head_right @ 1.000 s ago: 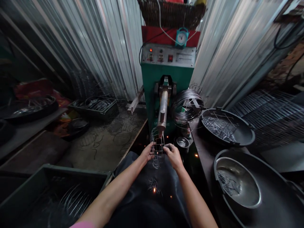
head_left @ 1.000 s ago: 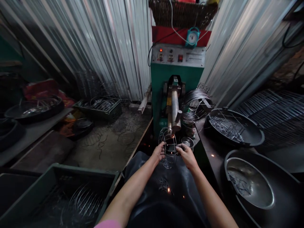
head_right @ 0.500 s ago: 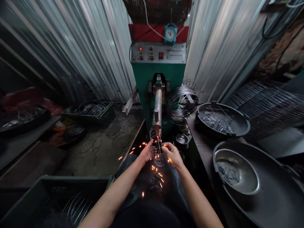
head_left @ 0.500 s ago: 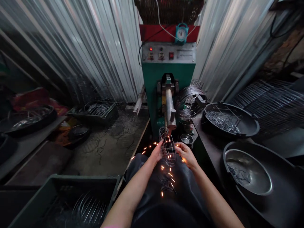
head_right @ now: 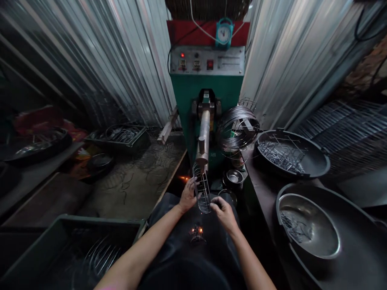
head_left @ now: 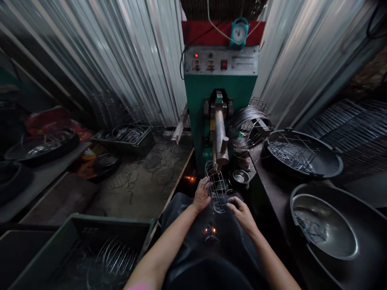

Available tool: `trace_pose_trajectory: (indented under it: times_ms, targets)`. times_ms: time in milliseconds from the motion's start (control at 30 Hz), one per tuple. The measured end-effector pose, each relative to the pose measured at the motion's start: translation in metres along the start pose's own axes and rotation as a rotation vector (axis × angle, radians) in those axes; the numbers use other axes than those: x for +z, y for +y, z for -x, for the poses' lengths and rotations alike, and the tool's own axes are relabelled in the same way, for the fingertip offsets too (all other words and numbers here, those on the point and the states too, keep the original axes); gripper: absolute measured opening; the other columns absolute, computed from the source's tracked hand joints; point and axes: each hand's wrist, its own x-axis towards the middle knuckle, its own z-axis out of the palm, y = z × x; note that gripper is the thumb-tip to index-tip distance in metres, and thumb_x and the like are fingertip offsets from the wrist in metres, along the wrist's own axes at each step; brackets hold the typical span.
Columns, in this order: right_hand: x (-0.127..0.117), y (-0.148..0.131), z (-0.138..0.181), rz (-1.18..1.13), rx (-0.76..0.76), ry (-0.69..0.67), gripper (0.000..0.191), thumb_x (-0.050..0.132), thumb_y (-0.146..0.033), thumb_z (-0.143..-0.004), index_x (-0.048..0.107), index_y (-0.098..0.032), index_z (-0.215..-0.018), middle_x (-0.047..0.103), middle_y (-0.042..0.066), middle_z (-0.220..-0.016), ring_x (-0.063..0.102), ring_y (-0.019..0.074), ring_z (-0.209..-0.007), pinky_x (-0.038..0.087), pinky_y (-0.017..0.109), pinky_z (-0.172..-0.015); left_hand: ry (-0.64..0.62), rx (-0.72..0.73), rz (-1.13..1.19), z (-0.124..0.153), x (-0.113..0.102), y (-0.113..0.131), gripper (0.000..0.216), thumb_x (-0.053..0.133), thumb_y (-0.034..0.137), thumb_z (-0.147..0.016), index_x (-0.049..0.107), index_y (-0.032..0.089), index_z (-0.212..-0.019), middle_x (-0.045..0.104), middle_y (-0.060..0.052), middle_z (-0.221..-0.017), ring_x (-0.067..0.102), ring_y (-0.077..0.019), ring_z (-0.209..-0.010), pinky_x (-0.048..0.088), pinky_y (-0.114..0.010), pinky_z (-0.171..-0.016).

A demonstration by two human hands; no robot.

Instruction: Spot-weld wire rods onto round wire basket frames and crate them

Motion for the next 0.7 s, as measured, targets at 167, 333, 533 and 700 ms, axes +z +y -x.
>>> trace_pose_trajectory:
  times_ms: [167, 333, 533, 700]
  targets:
    - [0.005, 0.002, 0.004, 0.017, -0.013, 0.017, 0.018, 0.058, -0.038, -0.074, 0.059, -0.02, -0.077, 0.057, 0.0, -0.074, 0.052, 0.0169, -0.073, 0.041, 0.027, -0.068, -0.005, 0.05, -0.019, -0.001, -0.005, -0.01, 0.041, 0.067, 0.016, -0.065, 0.058, 0.022, -0.104, 0.046, -0.011, -0.129, 0.028, -0.0293, -0.13, 0.022, -0.05, -0.108]
    - [0.008, -0.01, 0.007, 0.043, -0.066, 0.025, 0.021, 0.054, -0.04, -0.077, 0.059, -0.019, -0.078, 0.058, 0.0, -0.075, 0.052, 0.017, -0.074, 0.041, 0.026, -0.069, 0.027, 0.346, -0.237, 0.001, -0.01, -0.011, 0.038, 0.062, 0.021, -0.071, 0.052, 0.018, -0.107, 0.051, -0.012, -0.121, 0.038, -0.0278, -0.123, 0.03, -0.052, -0.103]
    - [0.008, -0.034, -0.01, 0.088, -0.117, 0.051, 0.021, 0.053, -0.039, -0.078, 0.058, -0.019, -0.077, 0.058, 0.001, -0.074, 0.052, 0.0171, -0.074, 0.04, 0.026, -0.069, 0.076, 0.374, -0.247, 0.0, -0.013, 0.001, 0.048, 0.066, 0.025, -0.068, 0.047, 0.017, -0.112, 0.053, -0.012, -0.112, 0.047, -0.0265, -0.112, 0.036, -0.049, -0.099]
    - [0.01, -0.037, -0.027, 0.078, -0.115, 0.058, 0.021, 0.053, -0.039, -0.077, 0.059, -0.019, -0.078, 0.058, 0.001, -0.073, 0.052, 0.017, -0.072, 0.041, 0.027, -0.067, 0.056, 0.253, -0.153, -0.005, -0.011, 0.003, 0.049, 0.065, 0.016, -0.064, 0.047, 0.018, -0.11, 0.052, -0.01, -0.111, 0.048, -0.0253, -0.111, 0.043, -0.045, -0.093]
